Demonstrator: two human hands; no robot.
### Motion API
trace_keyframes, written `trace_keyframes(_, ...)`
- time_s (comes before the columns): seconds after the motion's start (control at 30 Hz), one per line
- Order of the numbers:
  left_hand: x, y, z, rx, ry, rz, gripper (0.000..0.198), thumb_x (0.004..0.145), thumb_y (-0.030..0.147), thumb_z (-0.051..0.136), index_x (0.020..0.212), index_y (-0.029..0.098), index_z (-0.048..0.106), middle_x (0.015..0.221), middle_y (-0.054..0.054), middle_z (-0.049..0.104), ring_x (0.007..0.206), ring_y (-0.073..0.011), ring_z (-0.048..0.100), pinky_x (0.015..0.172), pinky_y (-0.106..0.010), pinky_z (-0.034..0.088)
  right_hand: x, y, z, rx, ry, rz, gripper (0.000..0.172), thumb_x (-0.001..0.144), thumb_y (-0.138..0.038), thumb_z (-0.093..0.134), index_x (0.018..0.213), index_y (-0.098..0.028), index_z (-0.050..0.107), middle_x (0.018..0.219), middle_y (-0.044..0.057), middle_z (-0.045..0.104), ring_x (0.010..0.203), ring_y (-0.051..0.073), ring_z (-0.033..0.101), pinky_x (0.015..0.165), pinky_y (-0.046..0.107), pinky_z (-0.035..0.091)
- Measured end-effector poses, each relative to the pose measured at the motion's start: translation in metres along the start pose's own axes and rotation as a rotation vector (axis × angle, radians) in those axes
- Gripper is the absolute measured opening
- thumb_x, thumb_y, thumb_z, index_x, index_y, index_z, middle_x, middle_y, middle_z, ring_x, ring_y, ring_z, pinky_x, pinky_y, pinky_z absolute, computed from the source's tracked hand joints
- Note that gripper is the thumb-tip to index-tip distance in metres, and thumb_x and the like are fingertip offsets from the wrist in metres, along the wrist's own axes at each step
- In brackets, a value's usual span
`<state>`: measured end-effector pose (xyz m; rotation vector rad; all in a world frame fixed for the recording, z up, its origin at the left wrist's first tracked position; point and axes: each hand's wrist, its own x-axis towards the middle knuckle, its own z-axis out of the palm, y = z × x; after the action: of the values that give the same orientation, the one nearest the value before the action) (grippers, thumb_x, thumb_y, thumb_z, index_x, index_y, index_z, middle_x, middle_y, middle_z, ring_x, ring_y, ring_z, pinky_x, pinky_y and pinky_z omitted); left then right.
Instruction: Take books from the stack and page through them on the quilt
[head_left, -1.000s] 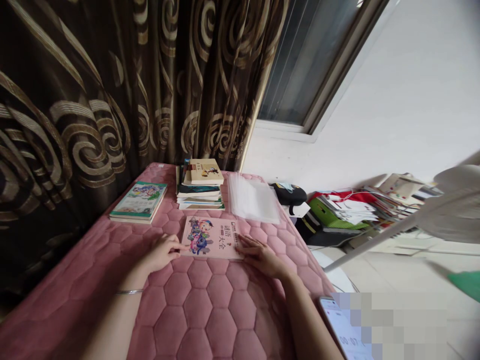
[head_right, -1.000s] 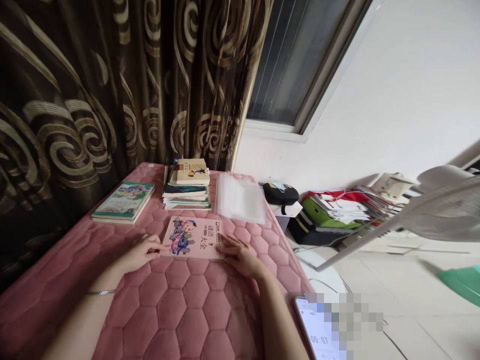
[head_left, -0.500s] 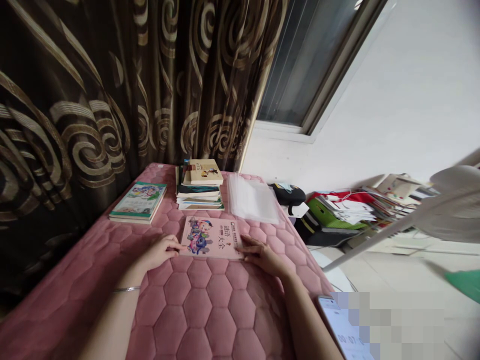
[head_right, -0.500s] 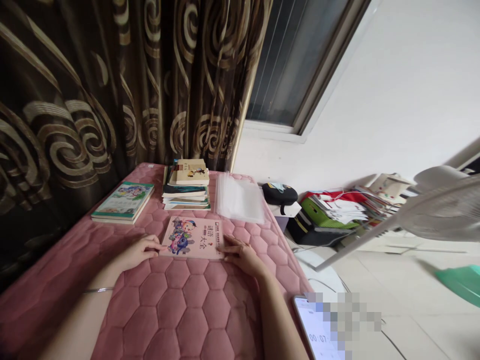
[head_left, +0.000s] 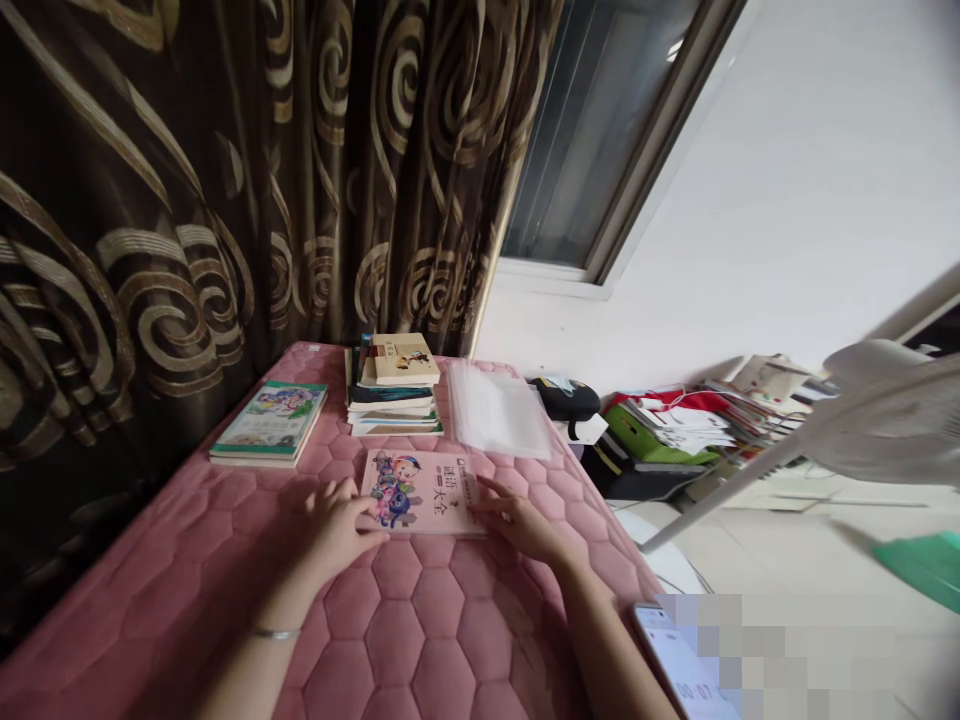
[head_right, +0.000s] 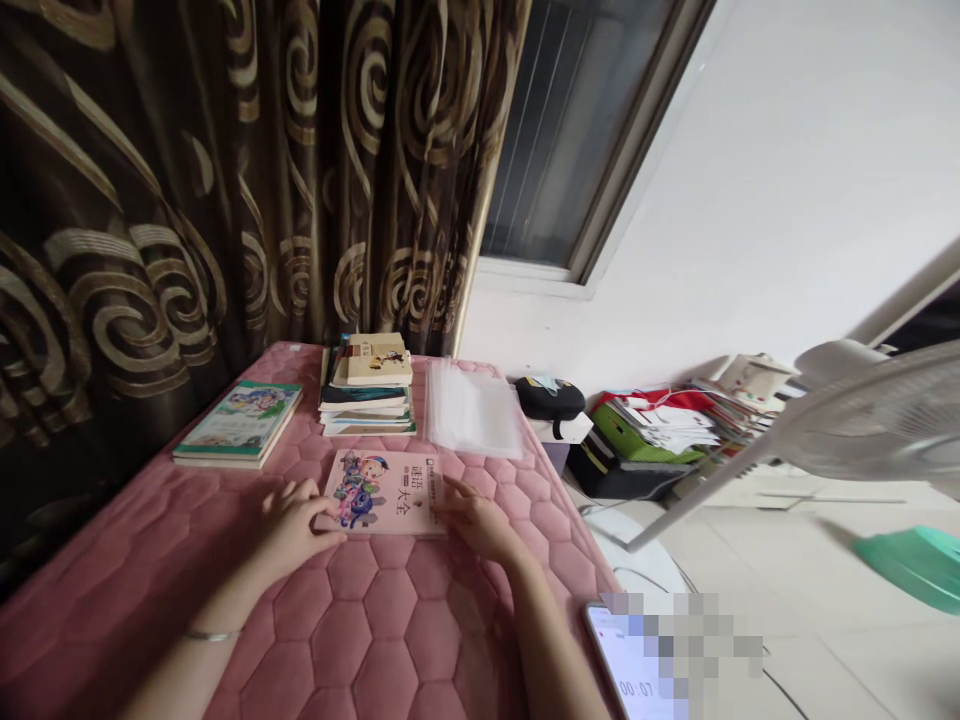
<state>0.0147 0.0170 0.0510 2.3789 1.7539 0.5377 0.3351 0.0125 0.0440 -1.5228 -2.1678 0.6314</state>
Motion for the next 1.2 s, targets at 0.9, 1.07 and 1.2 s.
trace_keyframes(0.9, 0.0, 0.019, 0.026, 0.083, 0.155, 0.164, 0.011, 0.072, 0.024, 0.075, 0.082, 0.023, 0.07, 0.099, -0.003, 0.065, 0.102, -0.0244, 0.052, 0.097, -0.048, 0.029, 0.136, -0.025, 0.028, -0.342, 0.016, 0.071, 0.017, 0.084, -0.025, 0.058, 0.096, -0.021, 0.069, 0.094, 0.004, 0.071, 0.084, 0.017, 0.064, 0.071, 0.023, 0.043)
trace_keyframes(1.07, 0.001, 0.016, 0.03, 0.079, 0.142, 0.18, 0.011, 0.074, 0.024, 0.073, 0.085, 0.025, 0.069, 0.102, -0.004, 0.064, 0.104, -0.0244, 0.05, 0.098, -0.048, 0.027, 0.139, -0.029, 0.025, -0.322, -0.016, 0.111, 0.015, 0.082, -0.022, 0.058, 0.093, -0.021, 0.069, 0.087, 0.003, 0.072, 0.078, 0.015, 0.064, 0.066, 0.022, 0.041)
trace_keyframes(1.2, 0.006, 0.009, 0.027, 0.1, 0.149, 0.158, 0.014, 0.078, 0.021, 0.068, 0.091, 0.026, 0.07, 0.105, -0.004, 0.065, 0.104, -0.0251, 0.05, 0.097, -0.049, 0.027, 0.134, -0.028, 0.021, -0.315, -0.022, 0.156, 0.016, 0.083, -0.026, 0.057, 0.091, -0.02, 0.07, 0.084, 0.003, 0.072, 0.074, 0.015, 0.062, 0.062, 0.022, 0.04)
